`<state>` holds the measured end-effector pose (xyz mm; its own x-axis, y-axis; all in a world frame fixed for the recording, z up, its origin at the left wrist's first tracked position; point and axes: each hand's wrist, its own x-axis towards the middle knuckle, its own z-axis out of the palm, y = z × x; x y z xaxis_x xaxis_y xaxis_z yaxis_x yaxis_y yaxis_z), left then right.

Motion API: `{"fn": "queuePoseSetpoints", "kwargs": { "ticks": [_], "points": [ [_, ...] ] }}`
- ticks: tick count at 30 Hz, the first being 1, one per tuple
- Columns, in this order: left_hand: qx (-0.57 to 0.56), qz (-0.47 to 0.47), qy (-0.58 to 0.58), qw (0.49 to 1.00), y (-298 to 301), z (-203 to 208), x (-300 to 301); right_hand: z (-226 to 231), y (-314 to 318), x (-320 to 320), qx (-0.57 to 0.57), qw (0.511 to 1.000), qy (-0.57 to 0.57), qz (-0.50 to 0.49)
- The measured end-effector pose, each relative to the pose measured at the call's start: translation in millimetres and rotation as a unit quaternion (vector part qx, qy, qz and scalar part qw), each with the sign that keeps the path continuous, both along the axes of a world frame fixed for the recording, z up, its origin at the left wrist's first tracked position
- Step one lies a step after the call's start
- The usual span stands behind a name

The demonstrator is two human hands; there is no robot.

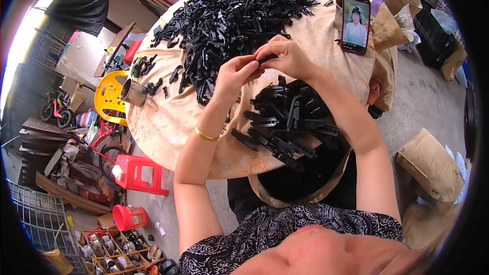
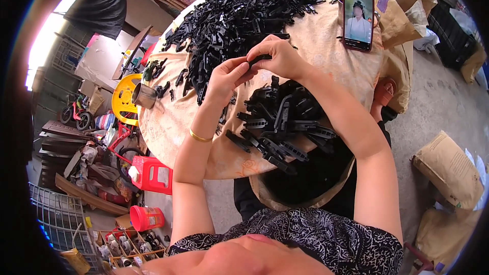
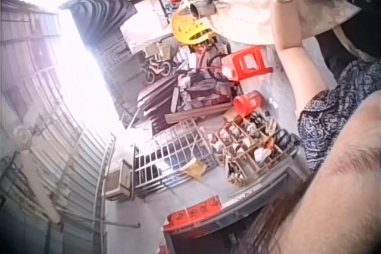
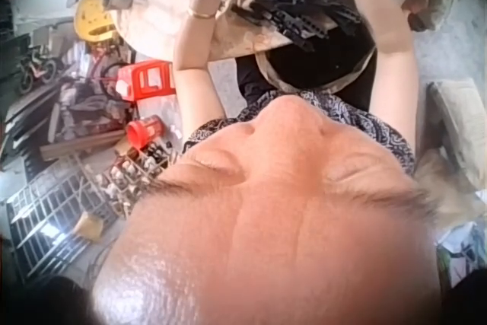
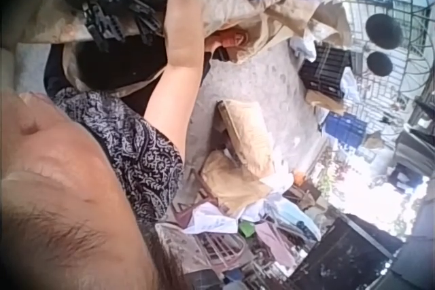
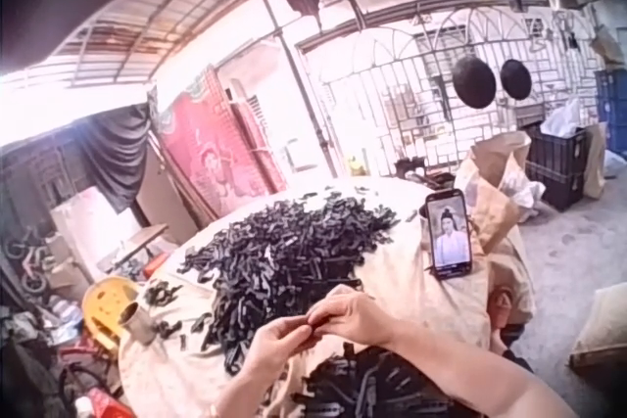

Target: The person assembles black plastic pieces by snapping parts together by hand and stacking the assembled components on the table.

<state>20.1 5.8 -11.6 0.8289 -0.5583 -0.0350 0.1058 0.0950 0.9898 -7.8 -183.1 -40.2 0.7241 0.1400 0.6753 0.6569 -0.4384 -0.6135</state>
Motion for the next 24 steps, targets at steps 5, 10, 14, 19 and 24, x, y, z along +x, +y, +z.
{"fn": "queuePoseSetpoints", "kwargs": {
  "ticks": [5, 10, 14, 19, 24],
  "points": [
    [0.102, 0.053, -0.258, 0.959, 2, -2, -2, 11, 6, -9, 0.030, 0.999, 0.012, 0.030],
    [0.194, 0.074, -0.354, 0.912, 1, 1, -11, 10, -1, -11, 0.065, 0.981, 0.170, 0.069],
    [0.195, 0.074, -0.400, 0.892, 1, 3, -13, 14, -3, -12, 0.068, 0.975, 0.188, 0.092],
    [0.190, 0.087, -0.398, 0.893, -1, 7, -19, 15, 0, -13, 0.069, 0.982, 0.157, 0.084],
    [0.178, 0.083, -0.384, 0.902, 2, 6, -15, 14, 2, -14, 0.106, 0.976, 0.170, 0.085]
  ]
}}
